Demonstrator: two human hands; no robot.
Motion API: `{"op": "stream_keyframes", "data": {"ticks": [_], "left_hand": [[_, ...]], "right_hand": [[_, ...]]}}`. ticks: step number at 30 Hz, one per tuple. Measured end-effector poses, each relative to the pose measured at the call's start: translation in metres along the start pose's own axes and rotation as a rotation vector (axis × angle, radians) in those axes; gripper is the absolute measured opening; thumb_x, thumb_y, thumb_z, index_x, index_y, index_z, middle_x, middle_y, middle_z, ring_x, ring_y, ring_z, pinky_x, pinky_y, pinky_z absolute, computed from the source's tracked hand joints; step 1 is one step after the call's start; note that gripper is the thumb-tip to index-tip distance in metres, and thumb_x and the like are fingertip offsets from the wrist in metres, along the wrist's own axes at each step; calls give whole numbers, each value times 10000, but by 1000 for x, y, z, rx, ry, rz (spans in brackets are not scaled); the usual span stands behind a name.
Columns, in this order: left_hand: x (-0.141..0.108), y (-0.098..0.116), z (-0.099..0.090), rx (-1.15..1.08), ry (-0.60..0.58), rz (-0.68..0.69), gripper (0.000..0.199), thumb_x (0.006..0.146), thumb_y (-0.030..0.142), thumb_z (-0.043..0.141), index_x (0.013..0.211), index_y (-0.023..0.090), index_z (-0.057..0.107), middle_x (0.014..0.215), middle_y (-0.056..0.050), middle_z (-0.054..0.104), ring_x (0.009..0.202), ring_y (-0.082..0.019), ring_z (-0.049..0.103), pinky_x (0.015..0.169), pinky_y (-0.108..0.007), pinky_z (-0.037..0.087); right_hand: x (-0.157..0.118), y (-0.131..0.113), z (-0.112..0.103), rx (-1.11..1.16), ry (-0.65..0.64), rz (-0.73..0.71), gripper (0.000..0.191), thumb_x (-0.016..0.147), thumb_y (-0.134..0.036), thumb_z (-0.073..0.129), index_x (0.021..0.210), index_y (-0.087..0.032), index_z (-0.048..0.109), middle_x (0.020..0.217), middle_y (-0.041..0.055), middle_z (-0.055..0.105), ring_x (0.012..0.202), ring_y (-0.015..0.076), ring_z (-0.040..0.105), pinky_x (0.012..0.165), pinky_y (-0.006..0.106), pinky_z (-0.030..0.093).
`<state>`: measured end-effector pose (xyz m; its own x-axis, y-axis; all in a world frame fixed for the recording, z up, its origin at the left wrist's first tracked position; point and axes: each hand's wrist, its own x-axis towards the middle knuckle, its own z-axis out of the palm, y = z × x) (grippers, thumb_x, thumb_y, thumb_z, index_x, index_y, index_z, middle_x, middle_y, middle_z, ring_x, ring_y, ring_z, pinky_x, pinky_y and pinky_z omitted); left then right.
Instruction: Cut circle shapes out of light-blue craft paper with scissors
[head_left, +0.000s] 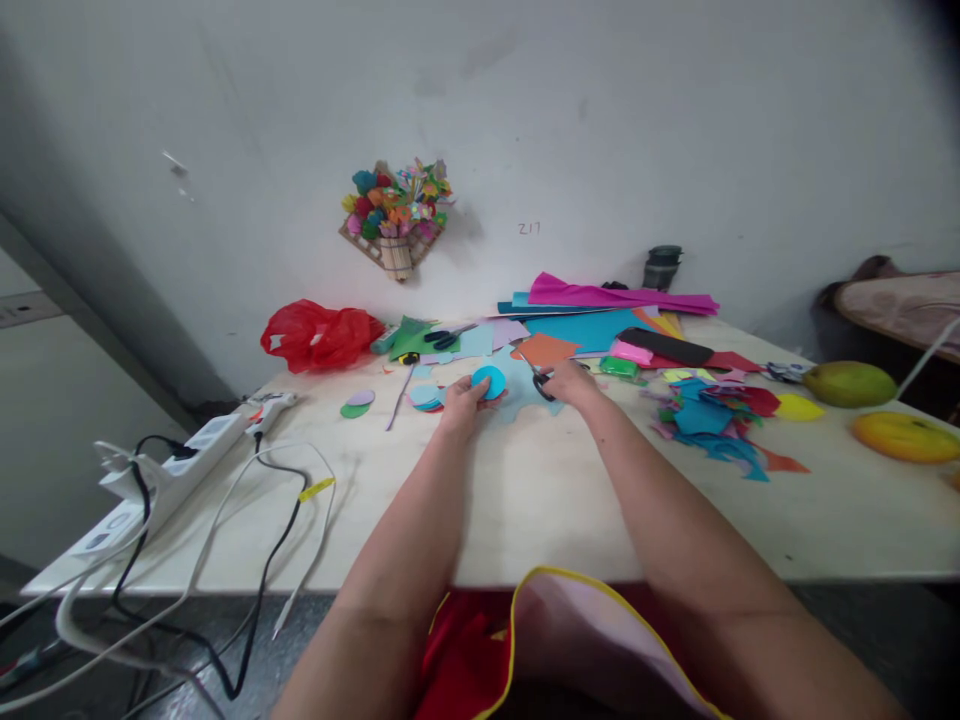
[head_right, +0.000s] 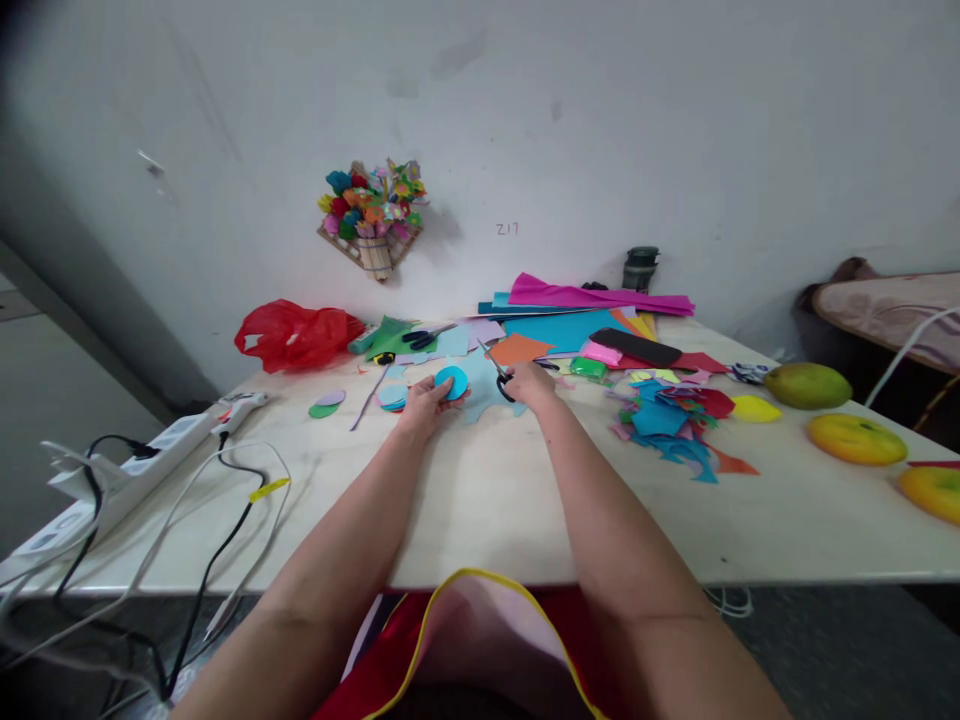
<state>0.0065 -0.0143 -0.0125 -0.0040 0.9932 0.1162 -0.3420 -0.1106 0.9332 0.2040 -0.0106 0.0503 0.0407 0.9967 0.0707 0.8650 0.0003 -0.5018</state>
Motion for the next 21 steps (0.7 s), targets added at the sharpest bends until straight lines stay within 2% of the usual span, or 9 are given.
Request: {"op": "stream_keyframes", "data": {"ticks": [4, 7, 11, 16, 21], "left_hand": [[1, 1, -1, -20, 32, -7, 389, 653, 397, 895, 867, 153, 679, 866, -85, 766, 926, -281, 756, 820, -399, 614], [1, 4, 0, -52, 64, 0, 379, 669, 376, 890, 882, 144, 679, 870, -90, 761, 951, -279, 751, 863, -414, 610], [-1, 8, 2, -126, 84, 26, 389, 625, 355, 915, 845, 134, 682, 813, -79, 745, 973, -298, 745, 950, -481, 581], [1, 7, 1, -198, 83, 88, 415, 557, 361, 948, 791, 143, 684, 780, -65, 739, 941, -300, 746, 999, -530, 546], [4, 5, -1, -195, 95, 113, 402, 551, 358, 951, 773, 151, 688, 760, -60, 737, 870, -277, 744, 946, -497, 570]], "right_hand": [[-2, 2, 3, 525, -124, 5, 285, 743, -141, 763, 1027, -135, 742, 768, 89, 746, 653, 208, 703, 484, 259, 463], [-6, 0, 6, 763, -222, -75, 247, 735, -82, 733, 974, -127, 687, 611, 22, 676, 514, 137, 623, 412, 214, 379], [-11, -2, 11, 785, -342, -164, 176, 767, -164, 757, 895, -161, 637, 519, -51, 574, 433, 86, 533, 366, 180, 293], [-15, -8, 15, 735, -493, -253, 201, 833, -314, 714, 759, -185, 579, 603, -15, 624, 498, 107, 611, 393, 186, 413], [-17, -11, 16, 716, -527, -278, 235, 850, -339, 684, 719, -188, 560, 620, 0, 632, 504, 114, 617, 388, 192, 424]]}}
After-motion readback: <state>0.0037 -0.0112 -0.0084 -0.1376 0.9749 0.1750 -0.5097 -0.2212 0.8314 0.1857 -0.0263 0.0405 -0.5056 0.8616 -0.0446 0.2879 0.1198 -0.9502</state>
